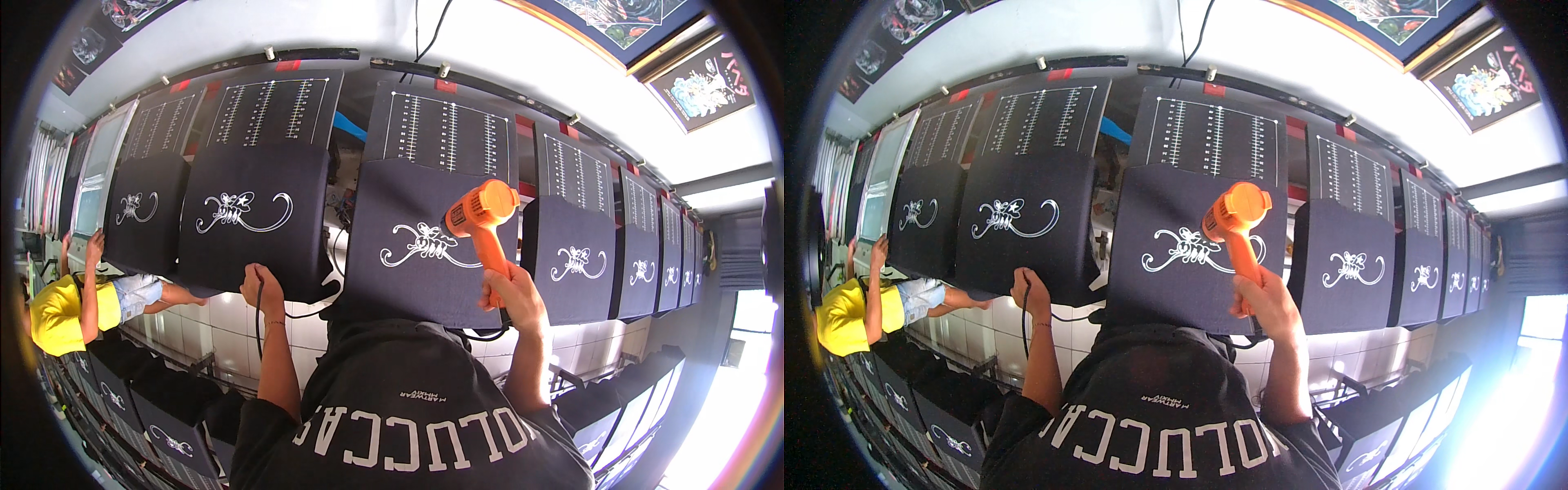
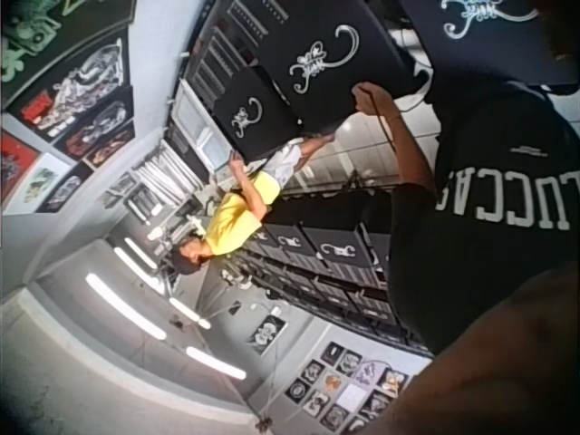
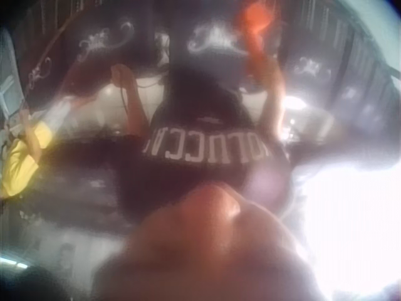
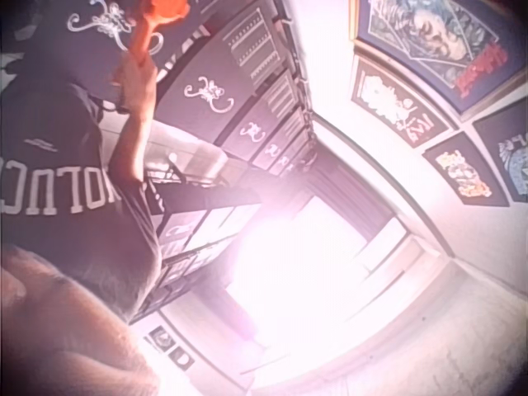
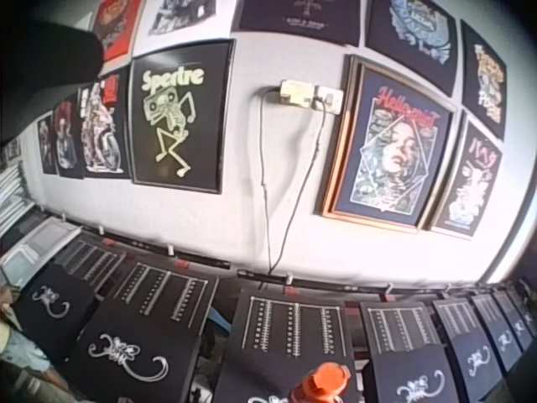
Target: The person uses a heat gun to dry ink on a series of screen-printed black garments arranged on a long printing table.
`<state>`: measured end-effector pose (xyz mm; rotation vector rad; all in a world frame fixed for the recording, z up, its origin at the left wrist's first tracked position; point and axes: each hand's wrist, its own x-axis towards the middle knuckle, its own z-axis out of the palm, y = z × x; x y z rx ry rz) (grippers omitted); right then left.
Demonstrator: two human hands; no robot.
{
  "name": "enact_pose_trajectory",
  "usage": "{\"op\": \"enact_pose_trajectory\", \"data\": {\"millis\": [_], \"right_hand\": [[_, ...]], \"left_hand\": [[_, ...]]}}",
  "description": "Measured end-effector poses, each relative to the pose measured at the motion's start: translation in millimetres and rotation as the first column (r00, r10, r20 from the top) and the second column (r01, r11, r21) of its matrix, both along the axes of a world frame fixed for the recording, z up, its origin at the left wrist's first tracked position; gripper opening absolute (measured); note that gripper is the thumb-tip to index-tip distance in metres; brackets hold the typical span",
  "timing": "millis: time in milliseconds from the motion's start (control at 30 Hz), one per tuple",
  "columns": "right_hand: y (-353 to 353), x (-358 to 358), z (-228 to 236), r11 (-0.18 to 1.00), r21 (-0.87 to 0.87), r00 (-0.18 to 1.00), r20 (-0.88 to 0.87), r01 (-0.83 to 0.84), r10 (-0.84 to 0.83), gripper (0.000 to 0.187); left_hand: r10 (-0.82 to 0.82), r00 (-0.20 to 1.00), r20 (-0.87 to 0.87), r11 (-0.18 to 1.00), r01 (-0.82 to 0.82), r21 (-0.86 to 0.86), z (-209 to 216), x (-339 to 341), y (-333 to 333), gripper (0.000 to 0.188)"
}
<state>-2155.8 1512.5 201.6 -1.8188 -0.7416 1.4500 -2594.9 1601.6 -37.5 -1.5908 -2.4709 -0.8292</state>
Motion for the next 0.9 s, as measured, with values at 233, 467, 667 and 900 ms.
{"op": "enact_pose_trajectory", "data": {"millis": [233,467,667,900], "right_hand": [[-1,-1,0,0.998,0.006,0.997,0.045,0.061,-0.061,0.020],[-10,-2,-2,0.998,0.010,0.998,0.042,0.056,-0.056,0.021],[-15,-7,1,1.000,-0.001,1.000,0.009,0.013,-0.013,0.020],[-26,2,2,0.999,-0.017,0.999,0.007,0.041,-0.041,0.020]], "left_hand": [[-0.006,1.000,0.014,1.000,0.006,-0.020,0,0,-1,0.017],[-0.004,1.000,0.029,1.000,0.004,-0.009,-7,-3,-1,0.016],[0.010,1.000,0.007,1.000,-0.010,-0.006,-9,-3,0,0.016],[0.017,1.000,0.024,1.000,-0.017,-0.004,-4,2,0,0.017]]}}
